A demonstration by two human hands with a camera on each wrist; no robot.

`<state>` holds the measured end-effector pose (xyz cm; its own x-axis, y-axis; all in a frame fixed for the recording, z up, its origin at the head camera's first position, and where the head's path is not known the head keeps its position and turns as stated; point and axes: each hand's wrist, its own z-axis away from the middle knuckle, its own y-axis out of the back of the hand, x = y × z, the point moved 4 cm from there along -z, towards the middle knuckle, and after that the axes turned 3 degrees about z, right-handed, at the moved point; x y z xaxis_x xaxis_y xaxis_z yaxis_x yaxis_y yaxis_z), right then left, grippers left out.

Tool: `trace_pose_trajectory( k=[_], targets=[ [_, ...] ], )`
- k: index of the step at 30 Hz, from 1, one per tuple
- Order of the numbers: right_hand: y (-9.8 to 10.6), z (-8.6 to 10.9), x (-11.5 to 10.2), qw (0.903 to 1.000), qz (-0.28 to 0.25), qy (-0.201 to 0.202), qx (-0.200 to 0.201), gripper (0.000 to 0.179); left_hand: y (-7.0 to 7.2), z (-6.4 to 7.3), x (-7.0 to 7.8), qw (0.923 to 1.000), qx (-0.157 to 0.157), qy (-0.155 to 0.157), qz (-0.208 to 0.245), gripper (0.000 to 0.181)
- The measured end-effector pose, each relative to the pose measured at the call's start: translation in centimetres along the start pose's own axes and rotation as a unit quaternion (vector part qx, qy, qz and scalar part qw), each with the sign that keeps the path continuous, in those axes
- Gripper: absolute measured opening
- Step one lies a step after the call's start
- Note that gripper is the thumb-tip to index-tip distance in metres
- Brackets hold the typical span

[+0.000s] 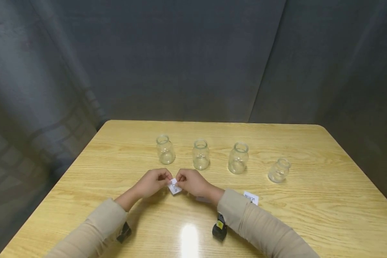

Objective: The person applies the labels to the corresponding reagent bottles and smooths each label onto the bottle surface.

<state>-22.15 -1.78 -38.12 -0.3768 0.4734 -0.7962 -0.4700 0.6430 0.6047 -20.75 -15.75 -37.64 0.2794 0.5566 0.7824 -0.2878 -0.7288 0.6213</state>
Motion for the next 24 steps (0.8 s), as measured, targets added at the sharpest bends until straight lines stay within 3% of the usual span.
trace_pose_trajectory(
  k=[7, 13, 24],
  targets=[
    [0.9, 0.2, 0.1, 0.9991, -0.039, -0.006, 0.017, 0.004, 0.1, -0.3, 0.6, 0.9966, 0.026, 0.013, 0.078, 0.004],
    [1.4, 0.6, 0.1, 0.9977, -0.062, -0.015, 0.022, 0.004, 0.1, -0.4, 1.3, 0.9905, 0.016, 0.030, 0.133, 0.011],
    [2.4, 1.3, -0.1, 0.9906, -0.126, 0.002, 0.054, 0.010, -0.3, -0.6, 1.8, 0.9815, 0.005, 0.033, 0.189, 0.012]
  ],
)
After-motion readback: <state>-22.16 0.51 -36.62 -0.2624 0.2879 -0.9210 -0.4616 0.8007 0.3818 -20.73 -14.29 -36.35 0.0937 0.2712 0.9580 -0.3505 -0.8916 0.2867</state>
